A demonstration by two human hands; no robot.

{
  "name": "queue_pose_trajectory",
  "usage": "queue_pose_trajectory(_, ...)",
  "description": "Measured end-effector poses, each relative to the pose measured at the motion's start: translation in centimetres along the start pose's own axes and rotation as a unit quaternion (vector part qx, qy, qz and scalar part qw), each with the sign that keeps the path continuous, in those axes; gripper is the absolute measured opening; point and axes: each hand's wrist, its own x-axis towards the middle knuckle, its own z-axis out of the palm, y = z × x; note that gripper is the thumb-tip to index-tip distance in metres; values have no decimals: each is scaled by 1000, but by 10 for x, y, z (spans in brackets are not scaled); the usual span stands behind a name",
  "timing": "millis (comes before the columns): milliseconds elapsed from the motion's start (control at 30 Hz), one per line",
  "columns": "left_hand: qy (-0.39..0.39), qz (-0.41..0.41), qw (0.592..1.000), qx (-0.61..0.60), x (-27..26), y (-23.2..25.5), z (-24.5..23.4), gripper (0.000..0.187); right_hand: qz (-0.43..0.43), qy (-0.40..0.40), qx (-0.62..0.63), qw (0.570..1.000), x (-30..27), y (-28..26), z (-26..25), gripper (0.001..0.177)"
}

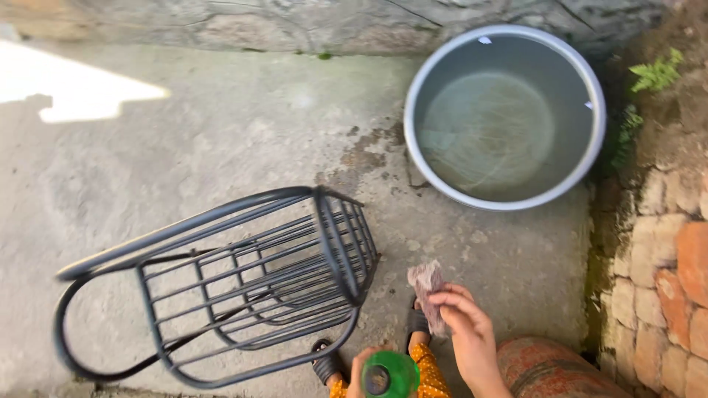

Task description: Cleaning a metal shoe rack using a wet cloth and water from a bottle.

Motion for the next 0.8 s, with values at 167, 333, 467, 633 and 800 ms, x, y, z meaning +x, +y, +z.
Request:
queue_pose_trajectory(167,73,53,992,-85,14,183,-32,76,-69,-126,-189,971,-66,0,65,21)
queue_pose_trajectory(333,151,-37,988,22,21,283,-119,68,-199,-261,-374,867,-121,12,195,47)
queue_pose_trajectory(467,172,-30,981,88,24,297,-181,74,-200,-318,-436,818,-137,63,278,74)
queue_pose_trajectory(633,145,76,983,83,9,277,-231,79,-245,-263,-503,786,-132,117,324,67)
queue_pose_trajectory(800,178,-162,962,132,-99,48,-247,75,-227,-250,-518,786,-119,114,339,72)
